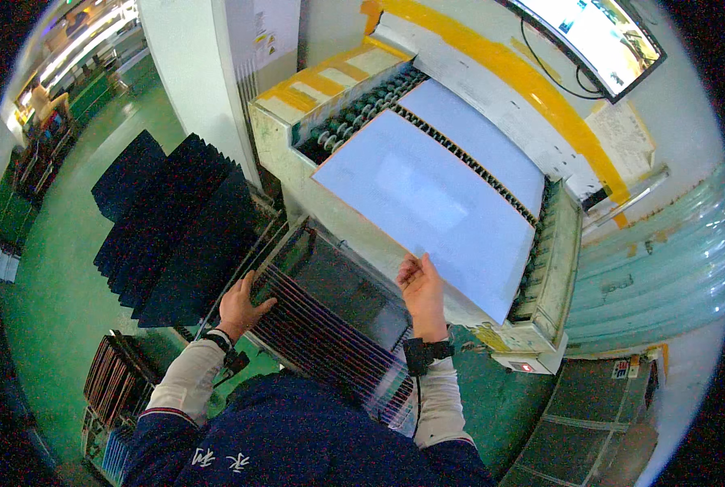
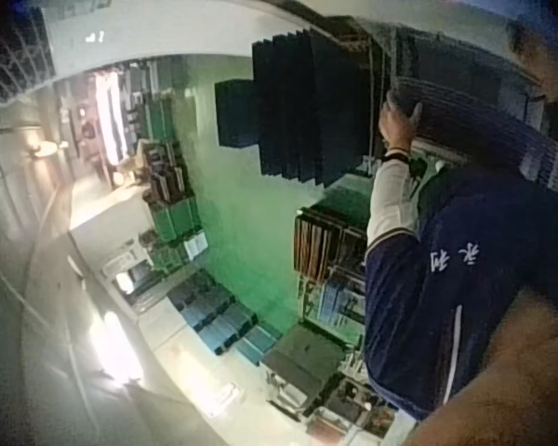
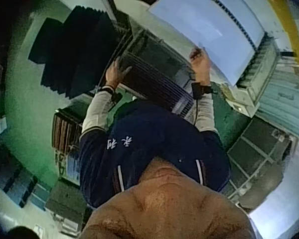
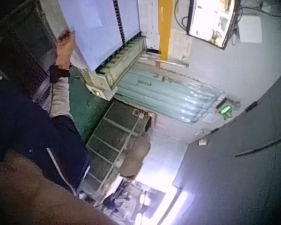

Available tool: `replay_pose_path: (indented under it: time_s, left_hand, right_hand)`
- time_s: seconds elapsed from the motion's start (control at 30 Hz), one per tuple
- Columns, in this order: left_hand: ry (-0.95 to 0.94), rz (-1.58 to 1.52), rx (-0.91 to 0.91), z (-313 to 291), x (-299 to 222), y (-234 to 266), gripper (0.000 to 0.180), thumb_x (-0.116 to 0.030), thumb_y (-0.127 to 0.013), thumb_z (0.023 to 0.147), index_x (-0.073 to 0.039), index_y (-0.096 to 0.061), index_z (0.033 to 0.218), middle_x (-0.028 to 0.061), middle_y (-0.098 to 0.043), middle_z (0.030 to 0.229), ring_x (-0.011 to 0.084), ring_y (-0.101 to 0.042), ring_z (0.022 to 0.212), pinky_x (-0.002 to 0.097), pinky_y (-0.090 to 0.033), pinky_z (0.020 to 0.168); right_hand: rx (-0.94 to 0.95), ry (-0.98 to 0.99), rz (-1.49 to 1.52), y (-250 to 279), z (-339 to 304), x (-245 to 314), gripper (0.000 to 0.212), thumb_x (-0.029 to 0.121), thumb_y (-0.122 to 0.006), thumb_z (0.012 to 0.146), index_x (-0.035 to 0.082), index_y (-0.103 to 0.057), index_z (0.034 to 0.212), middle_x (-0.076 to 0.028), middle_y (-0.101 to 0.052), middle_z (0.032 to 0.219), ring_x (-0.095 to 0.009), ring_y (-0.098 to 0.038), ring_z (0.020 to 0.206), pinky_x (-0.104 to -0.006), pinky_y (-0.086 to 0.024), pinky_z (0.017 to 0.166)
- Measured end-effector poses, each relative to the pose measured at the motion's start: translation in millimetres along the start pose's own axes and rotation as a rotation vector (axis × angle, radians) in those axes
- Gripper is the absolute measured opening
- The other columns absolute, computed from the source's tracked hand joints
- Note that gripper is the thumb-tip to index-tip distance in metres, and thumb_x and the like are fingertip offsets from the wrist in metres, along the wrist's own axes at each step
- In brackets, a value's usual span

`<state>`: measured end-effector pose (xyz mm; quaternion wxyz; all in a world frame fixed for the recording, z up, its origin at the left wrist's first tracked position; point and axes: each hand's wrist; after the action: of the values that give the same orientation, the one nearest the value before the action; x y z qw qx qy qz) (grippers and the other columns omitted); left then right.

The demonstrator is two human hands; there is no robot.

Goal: Feeding material sheets into an industrial roller machine for processing.

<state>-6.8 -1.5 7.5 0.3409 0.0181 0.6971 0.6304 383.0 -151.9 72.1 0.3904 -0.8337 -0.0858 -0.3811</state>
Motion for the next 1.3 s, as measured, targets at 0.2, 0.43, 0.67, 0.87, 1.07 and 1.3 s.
replay_pose_path:
  time_s: [0.2,0.43,0.67,0.87,1.07,1.3]
  left_hand:
    - [0.029,0.008,0.020,0,2,-1,0.091,-0.059,-0.078,0.082,-0.003,-0.048,0.147,0.0210,-0.067,0.121,0.0368,-0.066,0.111,0.0457,-0.053,0.094]
    - [0.053,0.002,0.107,2,5,-1,0.092,-0.061,-0.075,0.084,-0.004,-0.045,0.150,0.0206,-0.064,0.131,0.0389,-0.063,0.117,0.0471,-0.053,0.096]
    - [0.021,0.022,0.039,0,8,-5,0.091,-0.061,-0.076,0.082,-0.005,-0.047,0.147,0.0175,-0.068,0.118,0.0354,-0.066,0.109,0.0459,-0.054,0.093]
    - [0.073,-0.016,0.148,1,4,6,0.095,-0.065,-0.073,0.084,-0.007,-0.041,0.153,0.0204,-0.064,0.130,0.0388,-0.062,0.118,0.0471,-0.051,0.099]
    - [0.041,-0.023,0.079,1,2,4,0.090,-0.062,-0.075,0.084,-0.009,-0.044,0.150,0.0196,-0.067,0.122,0.0388,-0.064,0.112,0.0477,-0.053,0.095]
    - [0.033,-0.016,0.040,-3,9,-3,0.089,-0.061,-0.075,0.083,-0.010,-0.045,0.149,0.0190,-0.068,0.120,0.0377,-0.066,0.110,0.0467,-0.054,0.093]
  right_hand:
    - [0.034,0.029,0.009,-1,5,-5,0.043,0.043,-0.061,0.103,0.001,-0.067,0.106,-0.005,-0.065,0.088,-0.019,-0.060,0.080,-0.0341,-0.050,0.076]
    - [0.244,-0.052,-0.893,28,-9,-60,0.048,0.047,-0.066,0.098,0.002,-0.072,0.114,-0.011,-0.073,0.104,-0.022,-0.069,0.095,-0.0364,-0.054,0.085]
    - [0.325,-0.147,-1.543,65,-30,-127,0.054,0.047,-0.069,0.096,-0.001,-0.073,0.120,-0.018,-0.075,0.114,-0.028,-0.071,0.105,-0.0389,-0.053,0.095]
    - [0.269,-0.069,-1.419,65,-41,-137,0.057,0.052,-0.069,0.094,-0.001,-0.074,0.114,-0.018,-0.076,0.106,-0.028,-0.072,0.101,-0.0374,-0.052,0.091]
    - [0.211,0.094,-1.473,74,-38,-141,0.047,0.046,-0.073,0.093,0.000,-0.077,0.106,-0.015,-0.078,0.097,-0.024,-0.072,0.090,-0.0356,-0.053,0.084]
    - [0.266,0.051,-1.424,63,-40,-136,0.042,0.041,-0.077,0.089,0.000,-0.078,0.101,-0.014,-0.078,0.092,-0.021,-0.072,0.085,-0.0352,-0.053,0.080]
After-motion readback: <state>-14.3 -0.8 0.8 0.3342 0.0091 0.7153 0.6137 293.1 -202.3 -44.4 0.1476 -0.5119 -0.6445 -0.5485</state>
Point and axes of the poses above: each hand's wrist, its own z-axis towards the middle knuckle, its own y-axis out of the back of the hand, x = y × z
